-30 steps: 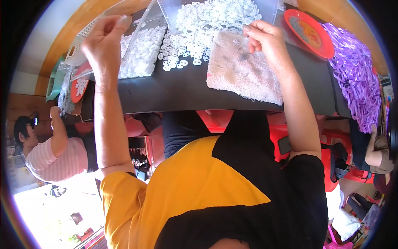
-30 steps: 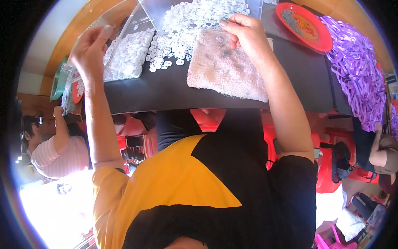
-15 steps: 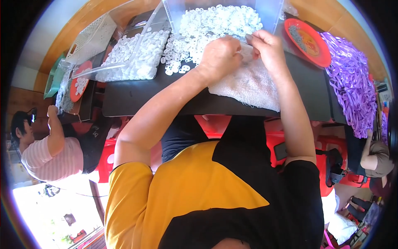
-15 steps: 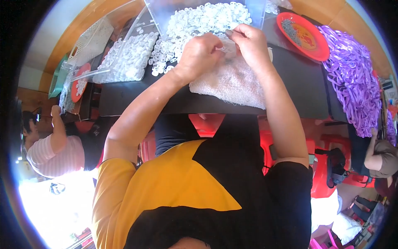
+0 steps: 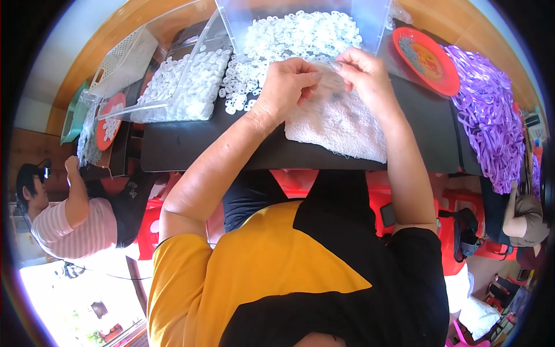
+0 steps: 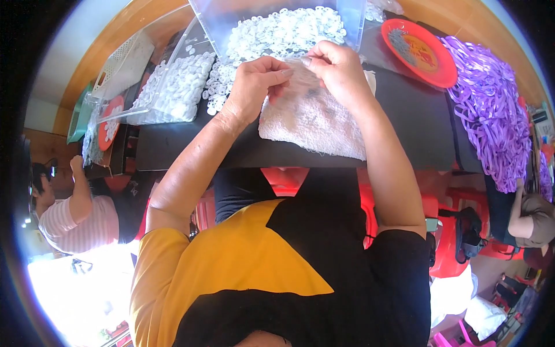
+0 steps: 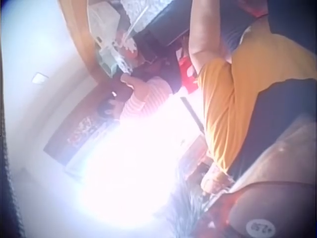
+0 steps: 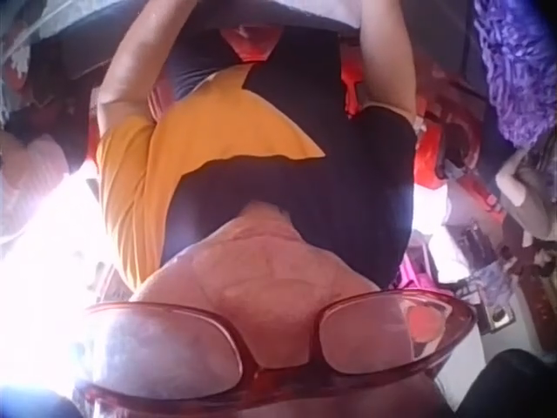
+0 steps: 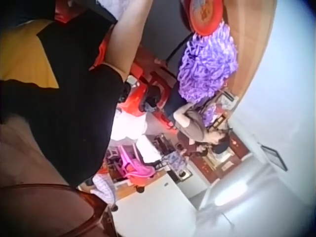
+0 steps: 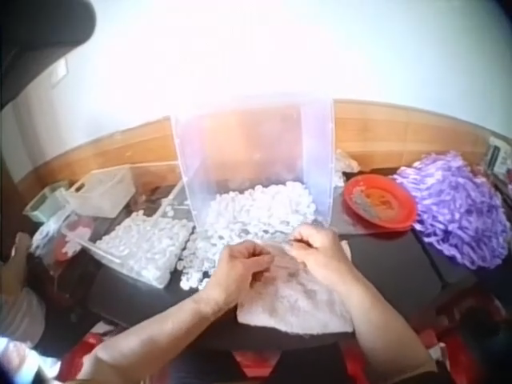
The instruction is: Inspecting and sorting white plastic rings at a workstation.
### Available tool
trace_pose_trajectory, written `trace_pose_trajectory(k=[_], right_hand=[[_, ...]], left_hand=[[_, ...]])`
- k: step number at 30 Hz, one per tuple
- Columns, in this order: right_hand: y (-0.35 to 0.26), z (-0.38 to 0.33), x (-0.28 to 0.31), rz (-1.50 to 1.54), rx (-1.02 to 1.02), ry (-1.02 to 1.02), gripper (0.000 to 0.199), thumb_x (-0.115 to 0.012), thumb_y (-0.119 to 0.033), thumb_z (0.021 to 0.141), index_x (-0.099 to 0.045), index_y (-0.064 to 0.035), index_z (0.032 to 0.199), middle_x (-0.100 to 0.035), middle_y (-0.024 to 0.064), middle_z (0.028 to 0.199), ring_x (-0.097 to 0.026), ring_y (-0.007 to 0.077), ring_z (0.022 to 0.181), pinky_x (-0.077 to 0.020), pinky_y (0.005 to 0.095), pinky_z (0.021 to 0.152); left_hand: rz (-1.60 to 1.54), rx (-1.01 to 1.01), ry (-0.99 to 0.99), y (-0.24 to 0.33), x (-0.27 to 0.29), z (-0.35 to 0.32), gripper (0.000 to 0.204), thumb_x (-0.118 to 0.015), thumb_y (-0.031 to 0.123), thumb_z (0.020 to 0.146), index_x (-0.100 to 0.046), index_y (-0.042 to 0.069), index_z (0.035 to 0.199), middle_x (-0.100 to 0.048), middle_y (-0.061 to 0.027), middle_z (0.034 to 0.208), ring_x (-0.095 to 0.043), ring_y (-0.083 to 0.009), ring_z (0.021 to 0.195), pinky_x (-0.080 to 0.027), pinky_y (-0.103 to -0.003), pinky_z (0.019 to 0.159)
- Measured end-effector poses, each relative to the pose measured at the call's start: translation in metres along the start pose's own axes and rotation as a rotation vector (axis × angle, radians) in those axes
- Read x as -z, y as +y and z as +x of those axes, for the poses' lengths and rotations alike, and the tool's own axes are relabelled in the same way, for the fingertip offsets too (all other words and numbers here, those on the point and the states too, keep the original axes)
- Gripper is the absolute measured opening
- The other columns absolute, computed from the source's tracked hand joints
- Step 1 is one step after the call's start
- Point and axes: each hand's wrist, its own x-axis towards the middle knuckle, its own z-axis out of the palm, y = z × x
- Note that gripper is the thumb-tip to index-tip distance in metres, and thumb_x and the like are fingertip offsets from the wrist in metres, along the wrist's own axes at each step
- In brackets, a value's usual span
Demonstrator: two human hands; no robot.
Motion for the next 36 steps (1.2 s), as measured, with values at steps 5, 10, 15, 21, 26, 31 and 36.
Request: trace_pose_trajectory(k=[5,10,15,21,26,31,36], right_hand=[[-0.006,-0.004,-0.005,-0.062,-0.097,-0.26,0.007,-0.059,-0.01,0.091,-0.059,-0.003,0.093,-0.055,-0.0024,0.074,-0.048,0.005,0.06,-0.04,0.0213,0.054],[-0.009,-0.007,-0.007,-0.012,-0.069,-0.263,0.007,-0.057,-0.009,0.091,-0.059,-0.0022,0.093,-0.056,-0.0022,0.076,-0.049,0.0055,0.061,-0.0399,0.0209,0.055],[-0.017,-0.008,-0.011,0.015,-0.079,-0.224,0.009,-0.058,-0.007,0.088,-0.058,0.0022,0.087,-0.055,0.0005,0.069,-0.048,0.0067,0.058,-0.0419,0.0242,0.054],[-0.015,-0.009,-0.012,0.025,-0.16,-0.199,0.013,-0.057,-0.009,0.089,-0.059,0.0032,0.087,-0.055,-0.0001,0.069,-0.049,0.0064,0.059,-0.0433,0.0236,0.055],[-0.013,-0.008,-0.012,0.017,-0.145,-0.219,0.014,-0.057,-0.011,0.09,-0.061,0.0027,0.088,-0.055,-0.0004,0.068,-0.05,0.0062,0.06,-0.0441,0.0232,0.054],[-0.013,-0.007,-0.011,0.03,-0.195,-0.202,0.013,-0.056,-0.01,0.09,-0.061,0.0023,0.089,-0.056,-0.0002,0.069,-0.051,0.0064,0.06,-0.0445,0.0231,0.054],[-0.017,-0.008,-0.013,0.039,-0.198,-0.19,0.013,-0.057,-0.01,0.09,-0.061,0.0016,0.09,-0.056,0.0,0.069,-0.051,0.0063,0.06,-0.0445,0.0231,0.054]], left_hand=[[-0.053,-0.052,0.034,-0.01,-0.001,-0.005,0.01,-0.063,0.008,0.088,-0.063,-0.001,0.092,-0.06,-0.0019,0.073,-0.052,-0.0071,0.061,-0.041,-0.021,0.054],[-0.046,-0.095,0.037,-0.014,-0.002,-0.01,0.011,-0.063,0.008,0.088,-0.062,-0.001,0.093,-0.06,-0.0004,0.074,-0.051,-0.0061,0.062,-0.042,-0.02,0.055],[0.315,-0.472,0.11,-0.025,0.0,-0.008,0.013,-0.065,0.007,0.086,-0.064,-0.002,0.095,-0.063,-0.0039,0.077,-0.058,-0.0091,0.069,-0.048,-0.023,0.064],[0.352,-0.51,0.15,-0.023,-0.004,-0.011,0.011,-0.063,0.007,0.08,-0.063,-0.001,0.087,-0.066,-0.0162,0.079,-0.066,-0.03,0.074,-0.052,-0.036,0.068],[0.35,-0.513,0.169,-0.024,-0.005,-0.011,0.01,-0.064,0.007,0.079,-0.063,-0.001,0.086,-0.066,-0.0157,0.079,-0.066,-0.0294,0.072,-0.052,-0.036,0.068],[0.331,-0.465,0.153,-0.023,-0.006,-0.011,0.012,-0.067,0.007,0.077,-0.063,0.0,0.086,-0.065,-0.0151,0.079,-0.066,-0.0277,0.07,-0.053,-0.035,0.066],[0.382,-0.548,0.224,-0.026,-0.005,-0.009,0.012,-0.069,0.007,0.075,-0.063,0.0,0.082,-0.065,-0.0135,0.077,-0.066,-0.0261,0.068,-0.053,-0.034,0.064]])
